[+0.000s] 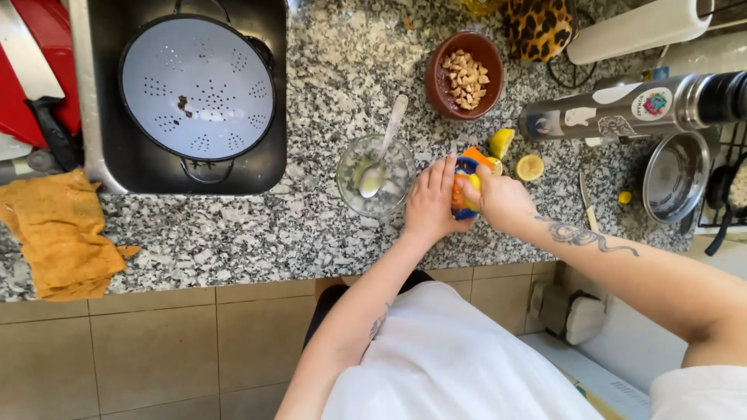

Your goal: The person squeezes an orange using a manual juicer, rinses a metal strainer under the tap, and stirs cashews in a frying pan on the stove. They then add a white powder from a jar into a glass bowl containing liquid.

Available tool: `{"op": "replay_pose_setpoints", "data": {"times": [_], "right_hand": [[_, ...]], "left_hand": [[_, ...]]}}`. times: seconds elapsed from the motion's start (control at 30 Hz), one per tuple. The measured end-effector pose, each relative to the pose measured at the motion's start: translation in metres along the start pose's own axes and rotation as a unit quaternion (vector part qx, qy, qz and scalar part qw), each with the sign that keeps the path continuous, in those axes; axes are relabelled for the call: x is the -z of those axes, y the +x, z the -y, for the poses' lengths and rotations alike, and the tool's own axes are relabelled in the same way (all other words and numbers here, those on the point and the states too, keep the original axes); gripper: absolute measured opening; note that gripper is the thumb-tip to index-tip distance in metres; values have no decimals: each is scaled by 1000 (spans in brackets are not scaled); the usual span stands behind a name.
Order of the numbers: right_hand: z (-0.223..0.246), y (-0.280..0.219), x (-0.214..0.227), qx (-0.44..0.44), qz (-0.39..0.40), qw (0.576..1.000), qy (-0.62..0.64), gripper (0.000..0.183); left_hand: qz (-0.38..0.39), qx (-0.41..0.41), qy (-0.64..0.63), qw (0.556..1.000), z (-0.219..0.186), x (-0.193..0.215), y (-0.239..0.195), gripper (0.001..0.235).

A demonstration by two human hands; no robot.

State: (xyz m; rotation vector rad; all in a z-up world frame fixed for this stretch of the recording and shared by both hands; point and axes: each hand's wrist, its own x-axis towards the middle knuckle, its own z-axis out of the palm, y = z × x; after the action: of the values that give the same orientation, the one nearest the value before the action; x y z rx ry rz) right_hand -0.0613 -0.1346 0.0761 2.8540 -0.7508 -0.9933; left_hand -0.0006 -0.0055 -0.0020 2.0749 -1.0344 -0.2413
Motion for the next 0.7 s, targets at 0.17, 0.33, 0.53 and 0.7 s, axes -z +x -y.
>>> {"op": "replay_pose_setpoints", "data": {"times": [0.17, 0.33, 0.53, 0.7], "right_hand": [[9, -1, 22, -120, 70, 972, 189, 54], [1, 6, 11, -159, 75, 918, 356, 63], [-10, 19, -8, -163, 38, 810, 562, 43], [-48, 29, -31, -70, -52, 788, 610, 50]], "left_hand": [[9, -2, -12, 1000, -1, 7, -1, 125], [29, -6, -20, 999, -6, 9, -4, 127], [38, -14, 21, 999, -12, 9, -2, 130], [64, 17, 41, 997, -19, 10, 0, 132]]}}
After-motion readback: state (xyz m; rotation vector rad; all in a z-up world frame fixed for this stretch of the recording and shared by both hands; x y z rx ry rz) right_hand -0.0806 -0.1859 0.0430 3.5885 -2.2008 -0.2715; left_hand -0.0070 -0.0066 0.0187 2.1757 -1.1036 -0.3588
